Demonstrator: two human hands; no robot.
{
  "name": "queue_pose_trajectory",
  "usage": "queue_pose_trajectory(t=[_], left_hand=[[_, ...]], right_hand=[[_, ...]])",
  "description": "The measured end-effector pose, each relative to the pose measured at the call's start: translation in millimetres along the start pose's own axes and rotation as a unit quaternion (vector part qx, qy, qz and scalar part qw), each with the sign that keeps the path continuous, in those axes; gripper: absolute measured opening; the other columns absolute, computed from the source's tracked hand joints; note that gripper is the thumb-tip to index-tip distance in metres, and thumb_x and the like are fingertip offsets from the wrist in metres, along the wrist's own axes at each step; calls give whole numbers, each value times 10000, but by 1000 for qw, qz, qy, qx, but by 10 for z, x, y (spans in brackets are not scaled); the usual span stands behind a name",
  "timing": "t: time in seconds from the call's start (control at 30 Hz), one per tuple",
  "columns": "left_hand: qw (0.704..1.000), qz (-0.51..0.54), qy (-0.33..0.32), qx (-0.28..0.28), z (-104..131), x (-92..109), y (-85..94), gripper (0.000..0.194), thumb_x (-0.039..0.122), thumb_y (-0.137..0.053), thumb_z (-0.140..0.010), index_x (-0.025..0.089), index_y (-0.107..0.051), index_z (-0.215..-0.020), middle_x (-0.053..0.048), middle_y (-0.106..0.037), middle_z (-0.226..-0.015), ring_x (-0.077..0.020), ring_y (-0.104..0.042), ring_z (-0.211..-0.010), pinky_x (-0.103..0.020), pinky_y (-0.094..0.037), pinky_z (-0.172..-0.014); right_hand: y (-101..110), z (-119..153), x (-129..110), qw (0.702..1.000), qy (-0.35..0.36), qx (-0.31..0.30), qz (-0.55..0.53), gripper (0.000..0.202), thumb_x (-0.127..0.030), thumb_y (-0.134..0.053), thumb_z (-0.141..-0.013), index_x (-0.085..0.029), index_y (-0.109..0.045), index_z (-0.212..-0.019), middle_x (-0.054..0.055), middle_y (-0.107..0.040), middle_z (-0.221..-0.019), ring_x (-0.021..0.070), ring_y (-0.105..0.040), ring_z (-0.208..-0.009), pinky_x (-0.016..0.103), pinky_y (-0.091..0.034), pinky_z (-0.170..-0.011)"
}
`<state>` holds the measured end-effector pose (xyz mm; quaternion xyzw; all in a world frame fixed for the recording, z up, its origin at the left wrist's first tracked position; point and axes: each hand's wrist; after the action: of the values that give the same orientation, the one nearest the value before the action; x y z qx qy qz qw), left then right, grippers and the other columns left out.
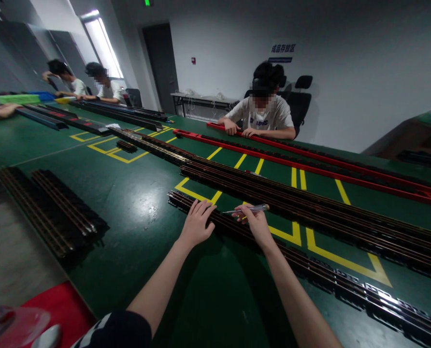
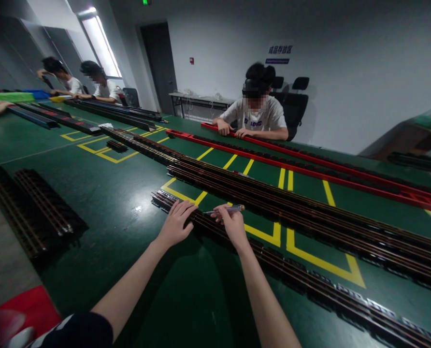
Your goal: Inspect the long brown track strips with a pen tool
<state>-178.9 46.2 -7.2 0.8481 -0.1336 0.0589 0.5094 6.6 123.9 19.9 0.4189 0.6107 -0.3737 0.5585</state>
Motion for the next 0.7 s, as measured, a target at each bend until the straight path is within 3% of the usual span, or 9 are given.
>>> queue_pose_trajectory(t=[0.4, 0.7], left_hand=[[1000, -21, 7, 0, -8, 2, -77, 356, 183, -527, -798, 198, -585, -1148, -73, -630, -1169, -255, -514, -1202, -496, -297, -1137], [1000, -12, 8, -1, -19, 25, -49, 333, 171, -517, -802, 194, -581, -1127, -74, -630, -1132, -247, -525, -1162, -489, -302, -1129]], right_hand=[[18, 2, -35, 1000, -2, 19, 7, 231, -370, -542, -702, -181, -650, -625, 43, -674, -574, 155, -595, -540, 256, -426, -527], [4, 10, -46, 1000, -9, 26, 4, 266, -436, -576, -711, -189, -626, -624, 29, -652, -563, 149, -578, -524, 253, -418, -506]])
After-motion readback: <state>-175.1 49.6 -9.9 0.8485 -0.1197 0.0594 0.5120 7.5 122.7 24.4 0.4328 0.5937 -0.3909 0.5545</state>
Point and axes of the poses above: each hand's wrist, its own z-axis away from the middle knuckle, its own y-axis out of the back of the hand, x = y × z
